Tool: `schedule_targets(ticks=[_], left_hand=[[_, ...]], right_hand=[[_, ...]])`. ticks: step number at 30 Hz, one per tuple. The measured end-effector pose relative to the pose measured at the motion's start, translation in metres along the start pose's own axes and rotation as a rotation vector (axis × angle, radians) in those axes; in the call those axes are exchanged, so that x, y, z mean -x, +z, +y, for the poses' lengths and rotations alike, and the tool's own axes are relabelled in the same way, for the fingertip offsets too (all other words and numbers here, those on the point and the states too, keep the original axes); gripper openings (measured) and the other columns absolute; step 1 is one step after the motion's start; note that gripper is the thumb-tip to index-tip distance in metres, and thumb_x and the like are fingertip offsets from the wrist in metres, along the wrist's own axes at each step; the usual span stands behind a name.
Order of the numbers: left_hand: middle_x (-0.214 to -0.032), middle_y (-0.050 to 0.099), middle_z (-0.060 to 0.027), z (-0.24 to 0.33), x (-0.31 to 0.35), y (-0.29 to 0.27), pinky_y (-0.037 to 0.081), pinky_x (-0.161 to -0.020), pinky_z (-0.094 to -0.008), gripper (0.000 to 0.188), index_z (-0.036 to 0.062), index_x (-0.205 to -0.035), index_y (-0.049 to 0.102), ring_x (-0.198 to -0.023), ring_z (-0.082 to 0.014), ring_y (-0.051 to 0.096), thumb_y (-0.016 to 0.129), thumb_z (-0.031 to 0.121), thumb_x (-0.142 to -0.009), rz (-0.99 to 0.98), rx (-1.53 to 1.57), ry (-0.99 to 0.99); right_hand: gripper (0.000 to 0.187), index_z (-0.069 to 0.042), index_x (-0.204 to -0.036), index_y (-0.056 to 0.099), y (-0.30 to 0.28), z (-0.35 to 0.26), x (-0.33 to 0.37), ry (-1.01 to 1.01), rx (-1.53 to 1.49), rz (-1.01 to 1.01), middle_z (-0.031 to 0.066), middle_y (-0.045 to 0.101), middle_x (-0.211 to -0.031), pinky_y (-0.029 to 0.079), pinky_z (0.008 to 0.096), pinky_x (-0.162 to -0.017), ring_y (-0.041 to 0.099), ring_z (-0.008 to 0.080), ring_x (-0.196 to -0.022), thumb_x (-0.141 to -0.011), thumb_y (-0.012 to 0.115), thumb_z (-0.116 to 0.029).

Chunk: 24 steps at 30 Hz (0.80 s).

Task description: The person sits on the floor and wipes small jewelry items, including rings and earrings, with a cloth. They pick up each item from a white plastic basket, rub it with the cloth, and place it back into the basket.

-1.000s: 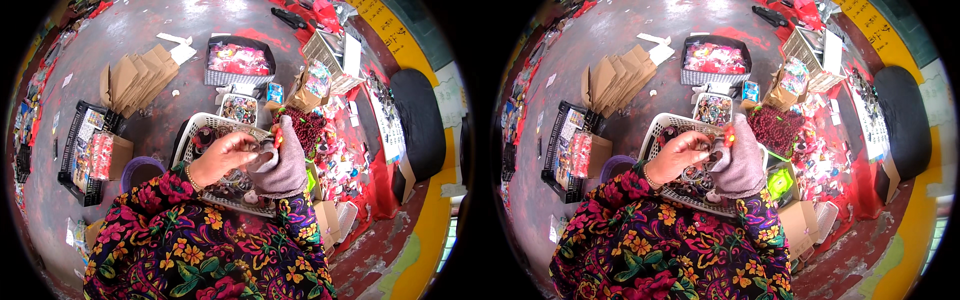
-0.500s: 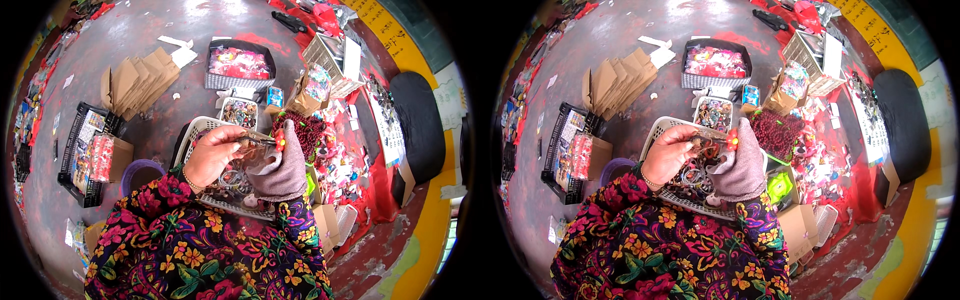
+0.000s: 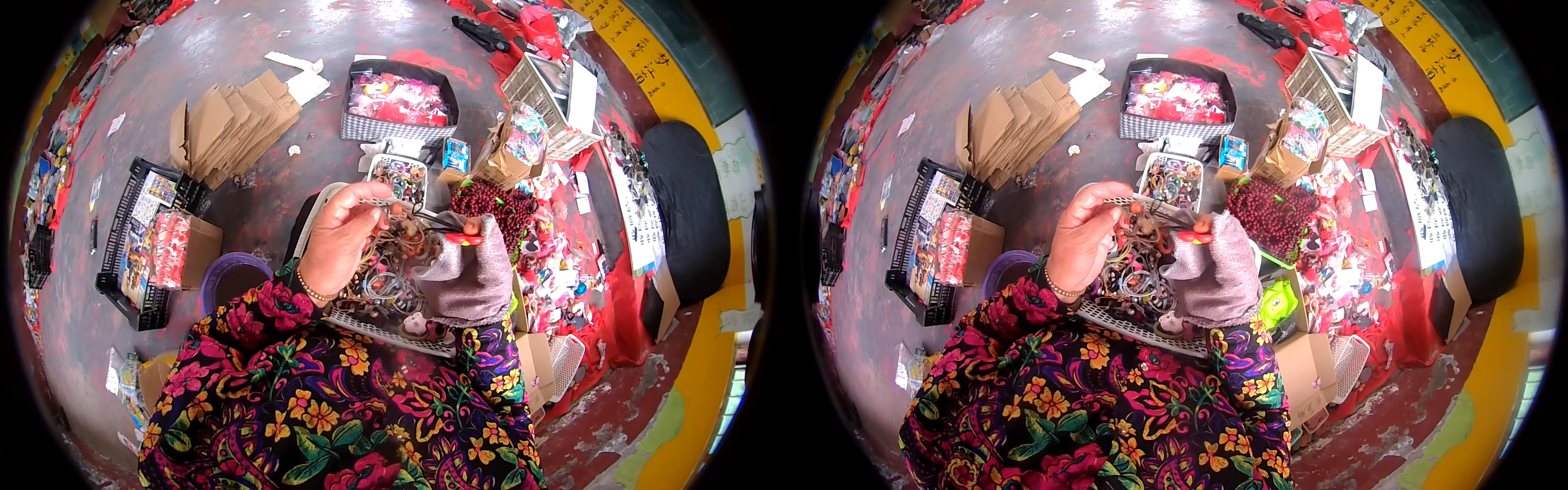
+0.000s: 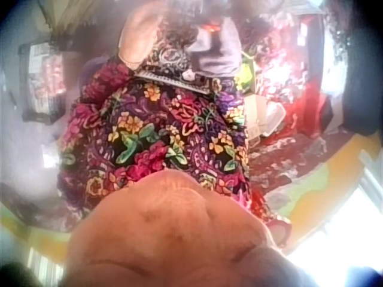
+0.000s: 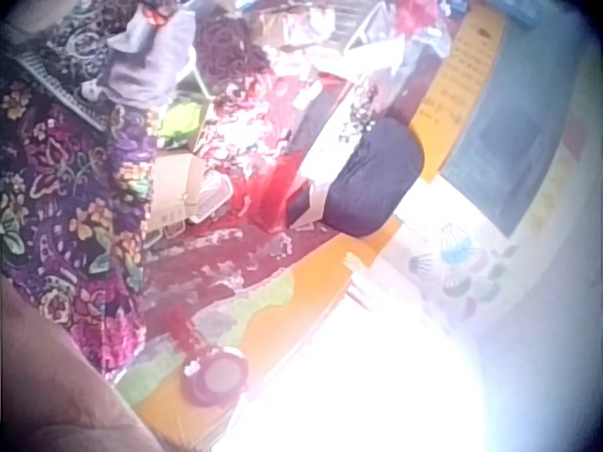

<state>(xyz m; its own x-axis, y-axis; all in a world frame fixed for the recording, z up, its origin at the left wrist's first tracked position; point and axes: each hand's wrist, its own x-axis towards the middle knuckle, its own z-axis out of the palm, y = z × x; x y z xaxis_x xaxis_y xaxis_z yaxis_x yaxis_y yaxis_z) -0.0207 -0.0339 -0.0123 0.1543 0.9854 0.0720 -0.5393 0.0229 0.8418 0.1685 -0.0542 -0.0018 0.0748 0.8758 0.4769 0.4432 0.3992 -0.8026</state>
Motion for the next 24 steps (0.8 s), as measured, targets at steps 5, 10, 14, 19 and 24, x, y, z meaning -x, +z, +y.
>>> schedule_targets(ticks=[5,10,14,19,24], left_hand=[[-0.101,0.061,-0.0092,0.007,-0.004,-0.004,0.039,-0.061,-0.0184,0.021,0.0036,-0.110,0.056,-0.082,-0.0077,0.053,0.047,0.000,-0.091,-0.051,0.150,-0.075],[-0.101,0.060,-0.0096,0.006,-0.006,-0.006,0.038,-0.057,-0.0187,0.021,0.0025,-0.109,0.056,-0.077,-0.0091,0.053,0.048,0.003,-0.090,-0.095,0.251,-0.141],[-0.100,0.061,-0.0068,0.003,-0.006,-0.008,0.039,-0.057,-0.0189,0.022,0.0028,-0.109,0.056,-0.067,-0.0070,0.050,0.054,0.015,-0.091,-0.169,0.166,-0.297],[-0.102,0.061,-0.0056,0.007,-0.002,-0.001,0.042,-0.061,-0.0189,0.022,0.0036,-0.105,0.055,-0.061,-0.0037,0.048,0.055,0.022,-0.093,-0.247,-0.060,-0.449],[-0.104,0.061,-0.0038,-0.002,0.000,-0.002,0.043,-0.072,-0.0222,0.029,0.0006,-0.117,0.053,-0.079,-0.0061,0.053,0.056,0.011,-0.091,-0.228,-0.051,-0.345]], right_hand=[[0.033,-0.002,-0.098,0.052,0.002,0.005,0.002,0.000,-0.098,0.027,0.0074,0.058,-0.090,0.047,0.0275,-0.073,0.059,0.0184,-0.082,-0.069,0.069,0.002],[0.024,-0.013,-0.090,0.048,0.007,-0.019,-0.004,0.100,-0.172,0.037,0.0022,0.053,-0.086,0.047,0.0279,-0.065,0.054,0.0142,-0.071,-0.094,0.049,-0.036],[0.043,-0.003,-0.097,0.045,-0.008,-0.012,-0.004,0.464,-0.515,-0.056,0.0053,0.053,-0.094,0.045,0.0247,-0.076,0.054,0.0131,-0.084,-0.065,0.073,-0.001],[0.046,-0.002,-0.101,0.046,-0.005,-0.008,-0.002,0.504,-0.595,-0.023,0.0054,0.051,-0.092,0.046,0.0259,-0.075,0.055,0.0133,-0.084,-0.064,0.074,-0.002],[0.046,-0.001,-0.107,0.046,0.001,0.005,0.006,0.145,-0.234,-0.027,0.0072,0.055,-0.096,0.047,0.0264,-0.075,0.057,0.0151,-0.086,-0.069,0.072,-0.007]])
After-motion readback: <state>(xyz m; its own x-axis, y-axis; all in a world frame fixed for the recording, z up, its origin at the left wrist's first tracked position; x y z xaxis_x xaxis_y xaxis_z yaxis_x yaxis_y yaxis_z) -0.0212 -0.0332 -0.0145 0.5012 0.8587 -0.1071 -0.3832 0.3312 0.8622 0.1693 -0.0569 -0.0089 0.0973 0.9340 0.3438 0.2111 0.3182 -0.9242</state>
